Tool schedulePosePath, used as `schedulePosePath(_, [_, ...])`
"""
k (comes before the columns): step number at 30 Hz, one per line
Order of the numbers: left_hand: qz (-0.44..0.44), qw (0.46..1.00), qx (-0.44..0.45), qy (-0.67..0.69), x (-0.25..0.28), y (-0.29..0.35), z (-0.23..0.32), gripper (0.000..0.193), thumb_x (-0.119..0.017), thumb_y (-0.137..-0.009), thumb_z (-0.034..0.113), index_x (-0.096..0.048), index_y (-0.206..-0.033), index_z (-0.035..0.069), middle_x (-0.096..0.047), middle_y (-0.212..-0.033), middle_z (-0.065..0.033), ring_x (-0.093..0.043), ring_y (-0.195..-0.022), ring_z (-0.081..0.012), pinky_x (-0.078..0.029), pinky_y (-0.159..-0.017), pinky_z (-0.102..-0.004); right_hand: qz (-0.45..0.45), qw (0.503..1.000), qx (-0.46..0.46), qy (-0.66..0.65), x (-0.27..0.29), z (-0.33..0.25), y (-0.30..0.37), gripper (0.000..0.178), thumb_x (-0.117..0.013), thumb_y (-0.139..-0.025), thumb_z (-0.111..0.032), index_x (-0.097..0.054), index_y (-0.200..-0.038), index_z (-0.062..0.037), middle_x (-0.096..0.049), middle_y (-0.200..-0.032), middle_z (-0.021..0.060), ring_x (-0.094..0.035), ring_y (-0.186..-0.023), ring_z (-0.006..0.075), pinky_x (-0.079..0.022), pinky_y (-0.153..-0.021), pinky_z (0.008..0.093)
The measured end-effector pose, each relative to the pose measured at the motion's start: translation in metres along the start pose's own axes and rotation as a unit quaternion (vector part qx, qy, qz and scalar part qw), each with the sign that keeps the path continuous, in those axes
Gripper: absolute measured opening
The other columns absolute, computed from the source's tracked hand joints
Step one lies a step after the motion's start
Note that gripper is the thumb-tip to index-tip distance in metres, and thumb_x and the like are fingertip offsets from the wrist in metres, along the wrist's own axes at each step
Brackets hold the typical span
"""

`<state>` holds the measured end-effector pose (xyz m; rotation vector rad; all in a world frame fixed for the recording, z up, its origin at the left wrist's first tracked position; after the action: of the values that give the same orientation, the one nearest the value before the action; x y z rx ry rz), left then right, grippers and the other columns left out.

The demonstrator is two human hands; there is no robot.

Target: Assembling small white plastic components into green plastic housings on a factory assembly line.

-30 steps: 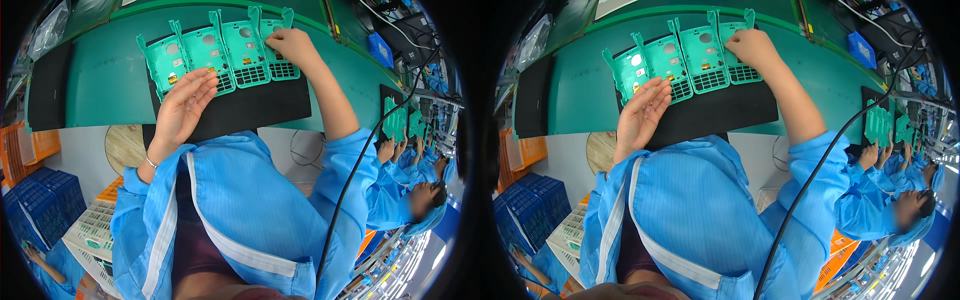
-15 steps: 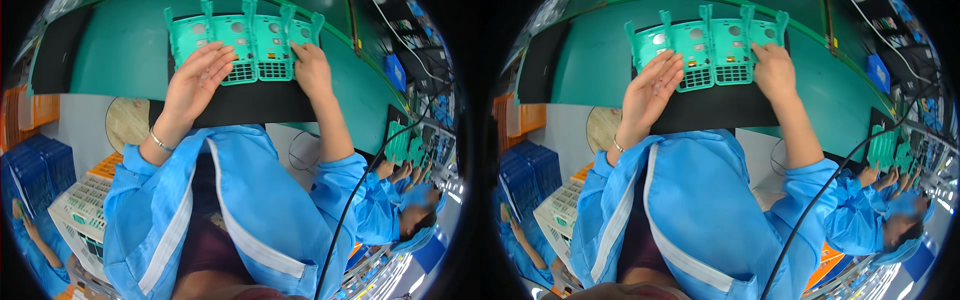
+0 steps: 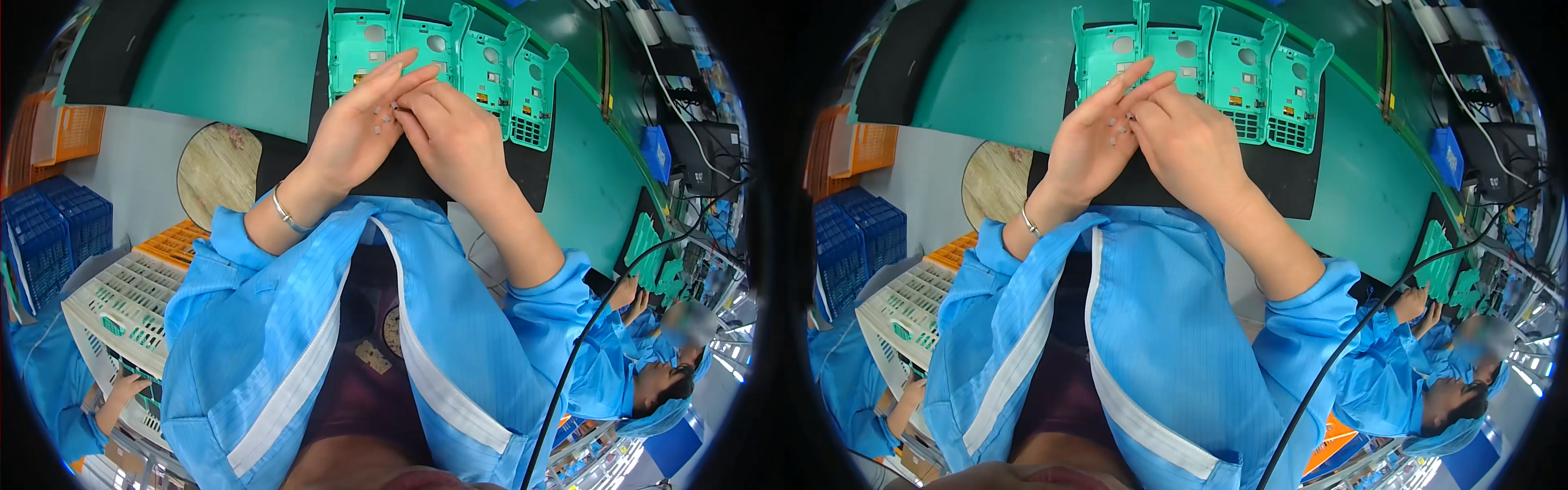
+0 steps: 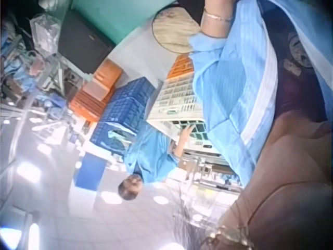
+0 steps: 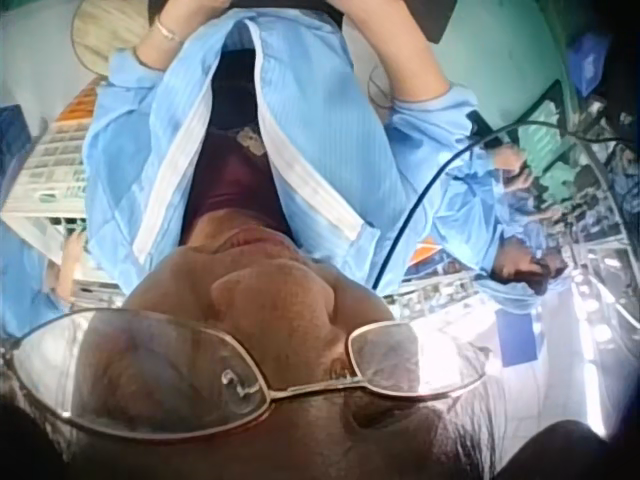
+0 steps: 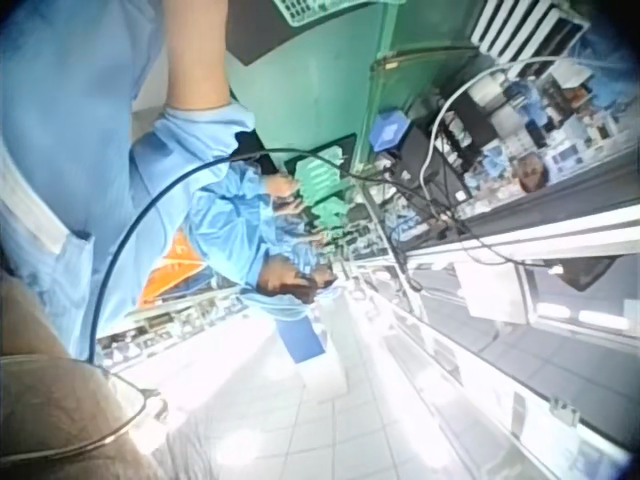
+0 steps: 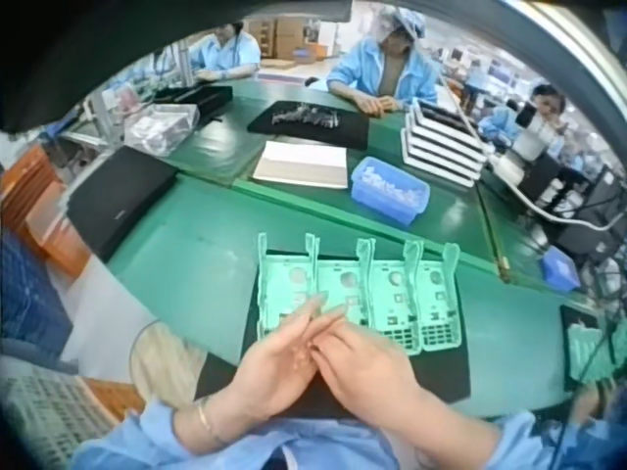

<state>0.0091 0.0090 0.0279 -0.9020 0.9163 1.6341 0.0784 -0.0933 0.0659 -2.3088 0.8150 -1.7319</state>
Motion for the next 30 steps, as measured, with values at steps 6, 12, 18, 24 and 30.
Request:
schedulePosePath(6, [0.005, 0.998, 0.023, -0.057, 0.002, 0.0, -0.007, 0.049, -0.038, -0.096, 0.027, -0.029, -0.138, 0.004, -0.04, -0.135, -0.017, -0.042, -0.12, -0.0188, -0.032, -0.101, -0.0322, -0.1, 0.991, -0.008, 0.084, 0.001, -0.005, -0.001, 0.006, -0.061, -0.077, -0.011, -0.06, -0.08, -0.0064, -0.06, -0.074, 0.0067, -0.06, -0.062, 0.0222, -0.048, -0.051, 0.0327])
schedulePosePath(12, [0.021, 0.996, 0.039, -0.08, 0.003, 0.002, -0.01, 0.05, -0.038, -0.096, 0.026, -0.027, -0.138, 0.003, -0.038, -0.137, -0.017, -0.041, -0.122, -0.0205, -0.031, -0.103, -0.0334, -0.05, 0.988, -0.129, -0.071, 0.009, 0.02, -0.004, 0.014, -0.055, -0.077, -0.015, -0.064, -0.081, -0.0048, -0.063, -0.072, 0.0104, -0.062, -0.065, 0.0262, -0.05, -0.057, 0.0349])
schedulePosePath(18, [0.023, 0.998, 0.045, -0.047, 0.01, 0.002, -0.008, 0.048, -0.04, -0.096, 0.021, -0.028, -0.136, -0.003, -0.038, -0.135, -0.0185, -0.039, -0.126, -0.0235, -0.032, -0.105, -0.0351, -0.106, 0.86, -0.454, -0.208, 0.01, 0.108, -0.007, 0.02, -0.064, -0.076, -0.021, -0.065, -0.081, -0.0016, -0.059, -0.065, 0.0014, -0.054, -0.057, 0.0067, -0.044, -0.053, 0.0207])
schedulePosePath(24, [0.048, 0.998, 0.019, -0.039, 0.012, 0.008, 0.002, 0.043, -0.044, -0.095, 0.016, -0.034, -0.131, -0.004, -0.047, -0.128, -0.0188, -0.047, -0.118, -0.0221, -0.039, -0.1, -0.0326, -0.163, 0.883, -0.418, -0.139, 0.005, 0.11, -0.023, 0.017, -0.062, -0.073, -0.02, -0.064, -0.078, -0.0035, -0.058, -0.061, 0.0021, -0.055, -0.055, 0.0091, -0.044, -0.051, 0.024])
schedulePosePath(30, [0.061, 0.997, 0.027, -0.032, 0.013, 0.01, 0.003, 0.041, -0.046, -0.093, 0.013, -0.038, -0.129, -0.004, -0.049, -0.125, -0.0185, -0.05, -0.115, -0.0216, -0.041, -0.097, -0.0318, -0.267, 0.91, -0.316, -0.023, 0.009, 0.114, -0.041, 0.02, -0.056, -0.068, -0.02, -0.067, -0.078, -0.0057, -0.064, -0.075, 0.0128, -0.062, -0.072, 0.0272, -0.049, -0.066, 0.0368])
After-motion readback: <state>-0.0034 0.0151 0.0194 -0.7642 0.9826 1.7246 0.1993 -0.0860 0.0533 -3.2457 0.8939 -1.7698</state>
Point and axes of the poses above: each hand's wrist, its own y-axis away from the middle knuckle, its own x-axis out of the back of the hand, z = x × y, the point moved 2 cm from there along -y, towards the middle knuckle
